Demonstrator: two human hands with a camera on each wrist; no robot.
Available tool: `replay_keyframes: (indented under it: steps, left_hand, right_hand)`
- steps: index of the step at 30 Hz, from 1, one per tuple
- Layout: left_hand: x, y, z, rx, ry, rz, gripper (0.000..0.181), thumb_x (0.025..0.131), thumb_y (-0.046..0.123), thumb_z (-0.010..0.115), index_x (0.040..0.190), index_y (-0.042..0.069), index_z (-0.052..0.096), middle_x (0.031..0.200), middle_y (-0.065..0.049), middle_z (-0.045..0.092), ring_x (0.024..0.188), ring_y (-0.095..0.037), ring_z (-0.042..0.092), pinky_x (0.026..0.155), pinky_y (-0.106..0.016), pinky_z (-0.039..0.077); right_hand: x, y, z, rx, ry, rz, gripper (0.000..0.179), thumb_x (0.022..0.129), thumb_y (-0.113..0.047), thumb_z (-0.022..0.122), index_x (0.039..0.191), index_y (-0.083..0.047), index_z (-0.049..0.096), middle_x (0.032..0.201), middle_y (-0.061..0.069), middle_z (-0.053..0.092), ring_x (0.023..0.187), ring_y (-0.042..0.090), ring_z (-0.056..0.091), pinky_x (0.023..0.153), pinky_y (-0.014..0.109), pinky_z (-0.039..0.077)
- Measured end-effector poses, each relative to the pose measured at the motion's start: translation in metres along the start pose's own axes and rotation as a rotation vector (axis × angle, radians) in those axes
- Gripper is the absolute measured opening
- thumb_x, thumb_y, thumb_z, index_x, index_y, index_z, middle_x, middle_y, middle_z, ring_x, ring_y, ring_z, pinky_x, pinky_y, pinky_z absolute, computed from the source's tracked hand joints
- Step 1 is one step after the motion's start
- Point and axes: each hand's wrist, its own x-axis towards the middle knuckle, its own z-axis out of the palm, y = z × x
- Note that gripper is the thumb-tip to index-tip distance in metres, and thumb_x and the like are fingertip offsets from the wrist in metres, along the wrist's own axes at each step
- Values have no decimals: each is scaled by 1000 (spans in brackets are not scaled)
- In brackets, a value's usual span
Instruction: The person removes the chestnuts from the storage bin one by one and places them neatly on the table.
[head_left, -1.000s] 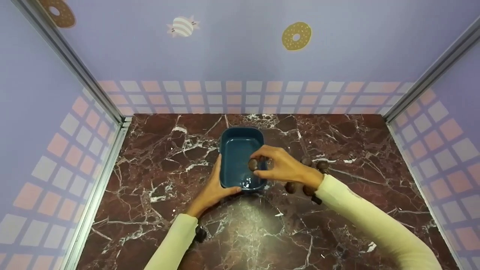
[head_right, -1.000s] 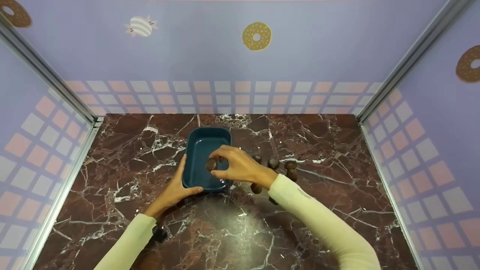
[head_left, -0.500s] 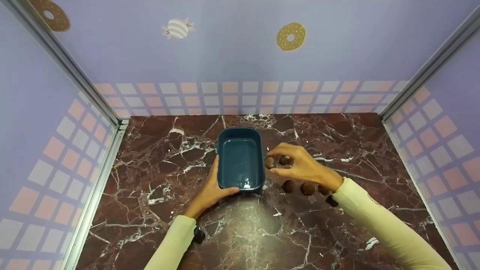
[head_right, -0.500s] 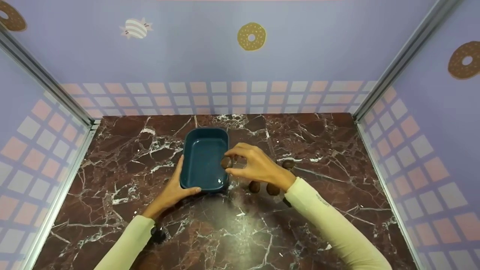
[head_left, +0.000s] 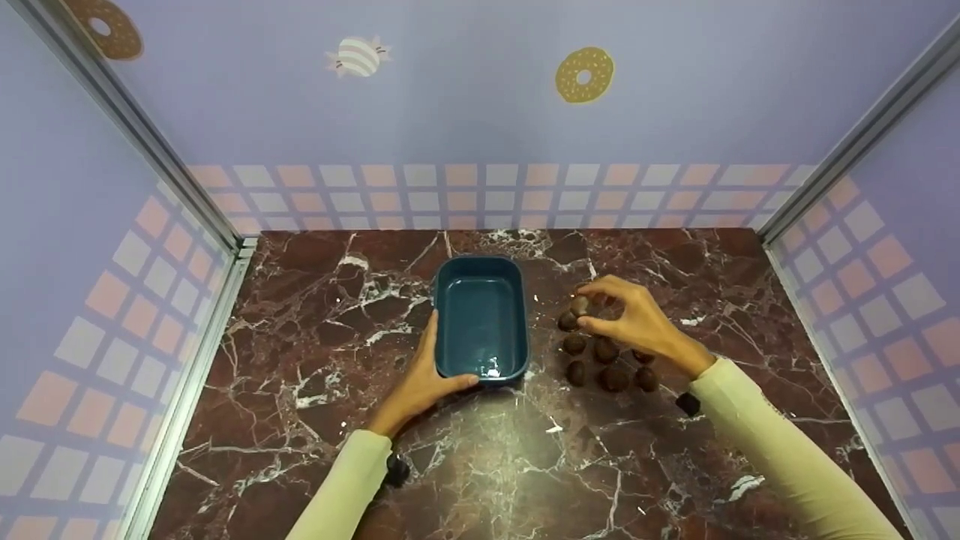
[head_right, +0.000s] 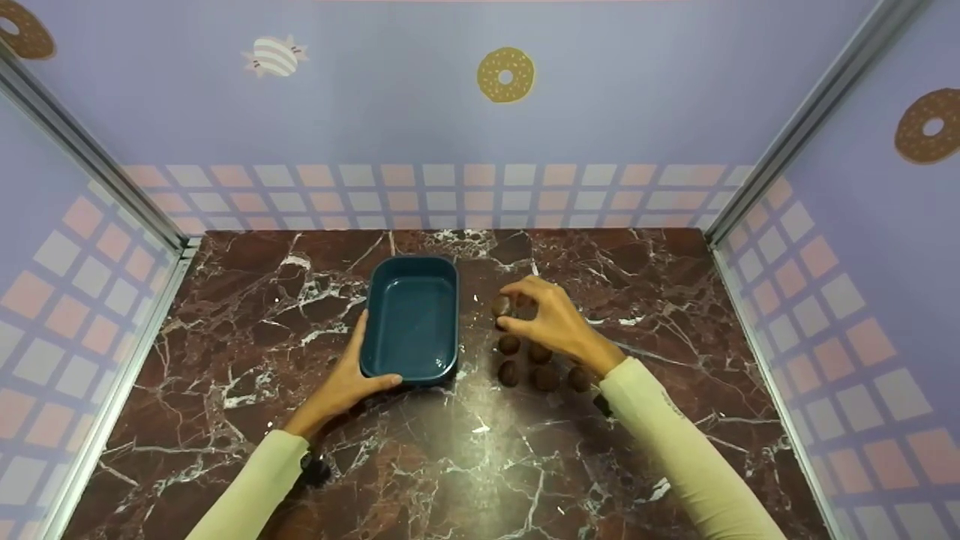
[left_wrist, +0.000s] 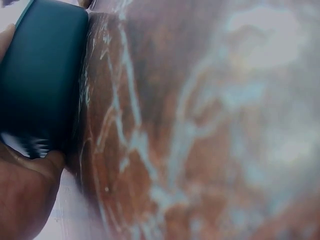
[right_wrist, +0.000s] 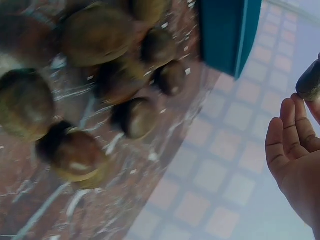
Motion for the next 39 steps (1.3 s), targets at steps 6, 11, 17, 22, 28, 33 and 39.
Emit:
replay_keyframes:
  steps: [6,11,17,22,28,33,39]
  left_hand:
    - [1,-2,0,-6,-6,6,142,83,40,99,179,16,-2,185,-13,-1,169,-37,3,133,-64,9]
    - [0,-1,-1,-1,-2,15,141,83,38,99,179,17,-2,185,-12,-1,169,-37,4,133,-63,8]
    - [-1,-1,-1,-2,1,2,141,83,34,99,179,21,-2,185,-10,-2,170,-36,3,133,-62,7]
    - [-1,0,-1,4,5,-3,141,82,36,100,179,22,-1,185,-11,-1,169,-37,5,133,-64,8]
    - [-2,1,0,16,5,1,141,82,38,99,180,23,-1,185,-11,0,169,-39,7,132,-66,10]
    - [-2,2,0,18,2,1,141,83,40,99,179,22,-1,185,-11,-1,169,-38,5,132,-66,10]
    - [-1,2,-1,17,0,-9,141,83,37,99,179,21,-3,185,-11,-1,169,-37,4,133,-63,9]
  right_hand:
    - [-5,27,-3,-2,15,192,50,90,-15,93,133,1,75,119,12,75,102,37,71,88,43,60]
    - [-5,55,-1,-32,36,249,46,92,-10,91,132,4,75,119,17,74,104,36,72,94,58,59]
    - [-3,83,5,-63,38,346,47,91,-6,88,134,7,73,126,27,72,113,44,69,102,61,55]
    - [0,97,9,-90,32,407,48,92,-4,85,136,10,70,131,33,70,120,49,67,107,62,52]
    - [4,105,11,-140,1,423,44,93,-3,82,134,12,70,125,33,72,116,49,68,103,62,52]
    - [8,110,13,-160,-31,399,42,93,-6,82,131,10,72,116,32,74,107,50,70,95,64,54]
    - [7,145,20,-132,1,355,40,86,-11,85,123,2,77,105,24,76,94,43,70,85,56,55]
